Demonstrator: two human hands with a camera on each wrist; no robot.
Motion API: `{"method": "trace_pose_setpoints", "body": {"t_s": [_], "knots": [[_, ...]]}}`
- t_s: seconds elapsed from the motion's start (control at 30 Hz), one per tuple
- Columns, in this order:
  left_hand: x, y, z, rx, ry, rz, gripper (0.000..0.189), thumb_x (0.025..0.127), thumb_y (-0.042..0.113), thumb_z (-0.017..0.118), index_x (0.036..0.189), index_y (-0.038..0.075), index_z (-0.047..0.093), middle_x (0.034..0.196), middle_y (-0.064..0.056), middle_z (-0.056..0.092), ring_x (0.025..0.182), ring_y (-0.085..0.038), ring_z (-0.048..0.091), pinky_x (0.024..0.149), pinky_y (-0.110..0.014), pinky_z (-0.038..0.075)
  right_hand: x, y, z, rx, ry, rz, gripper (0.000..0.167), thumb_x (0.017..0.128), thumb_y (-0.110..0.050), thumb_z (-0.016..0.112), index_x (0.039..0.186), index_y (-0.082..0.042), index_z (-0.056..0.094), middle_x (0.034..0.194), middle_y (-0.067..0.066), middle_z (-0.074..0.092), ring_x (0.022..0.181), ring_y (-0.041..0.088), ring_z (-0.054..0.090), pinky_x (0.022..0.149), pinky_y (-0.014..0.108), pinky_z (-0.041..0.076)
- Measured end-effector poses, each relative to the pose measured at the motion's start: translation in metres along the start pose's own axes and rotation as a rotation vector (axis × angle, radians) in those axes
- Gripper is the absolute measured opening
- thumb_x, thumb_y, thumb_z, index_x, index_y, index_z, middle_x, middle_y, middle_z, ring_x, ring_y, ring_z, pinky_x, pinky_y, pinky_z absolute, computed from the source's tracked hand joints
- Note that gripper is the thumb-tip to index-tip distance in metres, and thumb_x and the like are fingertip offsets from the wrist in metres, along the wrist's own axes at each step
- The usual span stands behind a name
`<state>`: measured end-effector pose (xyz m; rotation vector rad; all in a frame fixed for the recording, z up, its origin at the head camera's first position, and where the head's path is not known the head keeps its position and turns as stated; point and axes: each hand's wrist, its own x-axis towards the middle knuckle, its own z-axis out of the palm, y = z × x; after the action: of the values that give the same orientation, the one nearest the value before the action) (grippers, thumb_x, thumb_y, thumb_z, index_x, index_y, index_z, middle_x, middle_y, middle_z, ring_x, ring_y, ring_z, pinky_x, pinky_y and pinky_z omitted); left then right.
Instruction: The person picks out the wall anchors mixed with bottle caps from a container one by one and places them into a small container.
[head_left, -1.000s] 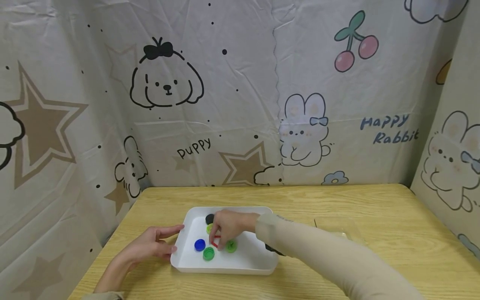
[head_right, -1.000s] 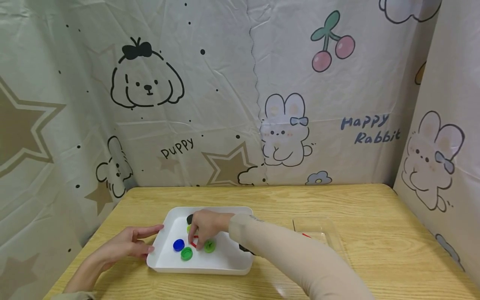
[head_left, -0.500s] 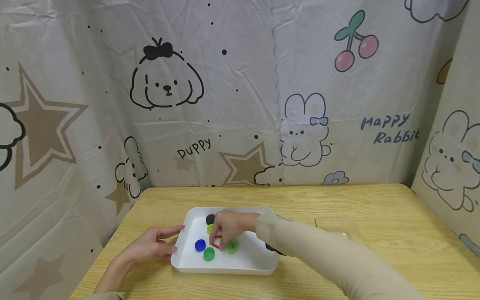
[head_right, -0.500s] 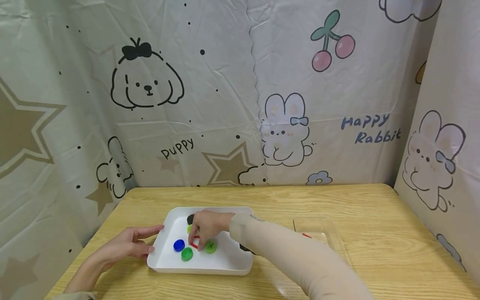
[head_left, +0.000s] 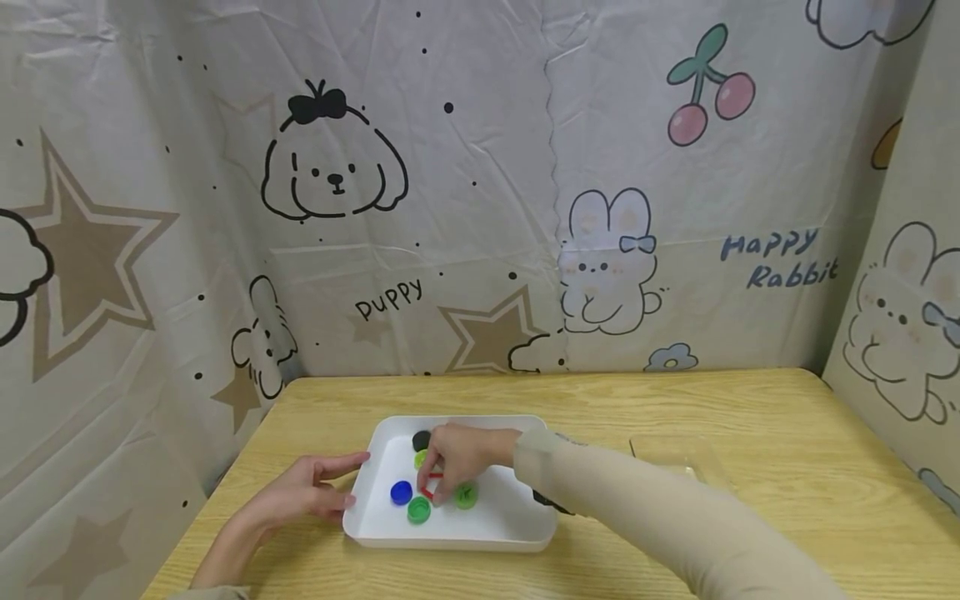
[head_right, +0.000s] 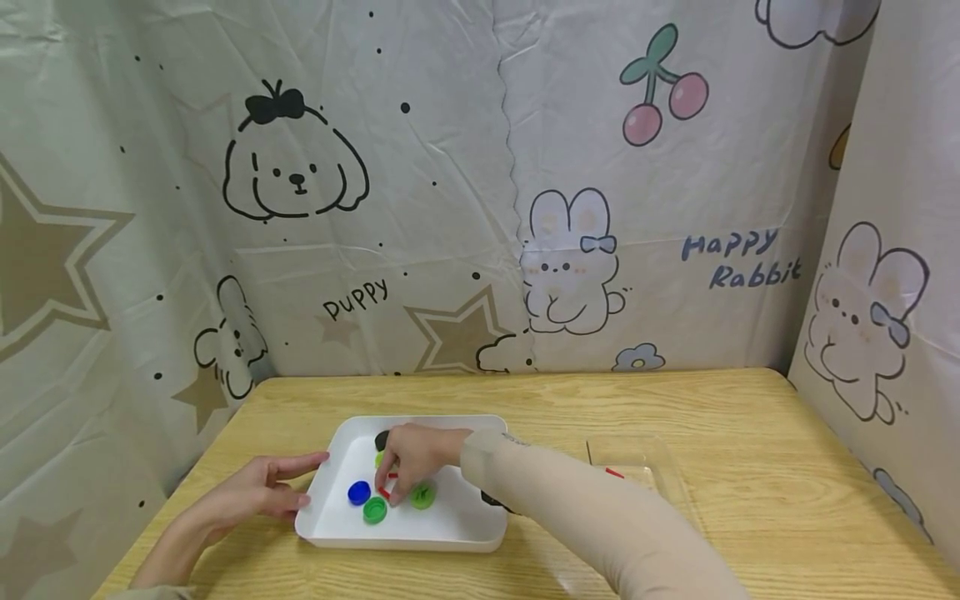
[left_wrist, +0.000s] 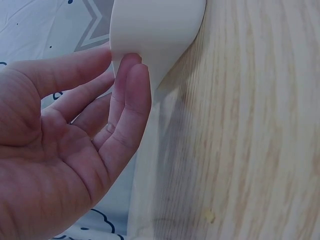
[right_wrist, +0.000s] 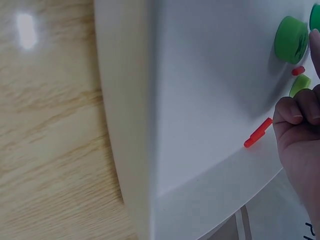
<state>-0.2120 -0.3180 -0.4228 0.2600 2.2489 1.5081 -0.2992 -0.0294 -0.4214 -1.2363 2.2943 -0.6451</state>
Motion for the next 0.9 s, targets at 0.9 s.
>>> {"method": "trace_pose_setpoints", "body": {"t_s": [0.9], "knots": [[0.001, -0.002, 0.001, 0.012, 0.023, -0.017, 0.072, 0.092, 0.006, 0.078, 0.155, -0.004, 0.046, 0.162, -0.035, 0.028, 0.117, -0.03, 0.066, 0.088, -0.044, 0.062, -0.048, 0.011, -0.034, 0.221, 0.009, -0.093, 0.023, 0.091, -0.005, 0.083, 0.114, -0.002, 0.081, 0.054, -0.008, 0.029, 0.055, 0.008, 0.027, 0.059, 0.022, 0.029]]}}
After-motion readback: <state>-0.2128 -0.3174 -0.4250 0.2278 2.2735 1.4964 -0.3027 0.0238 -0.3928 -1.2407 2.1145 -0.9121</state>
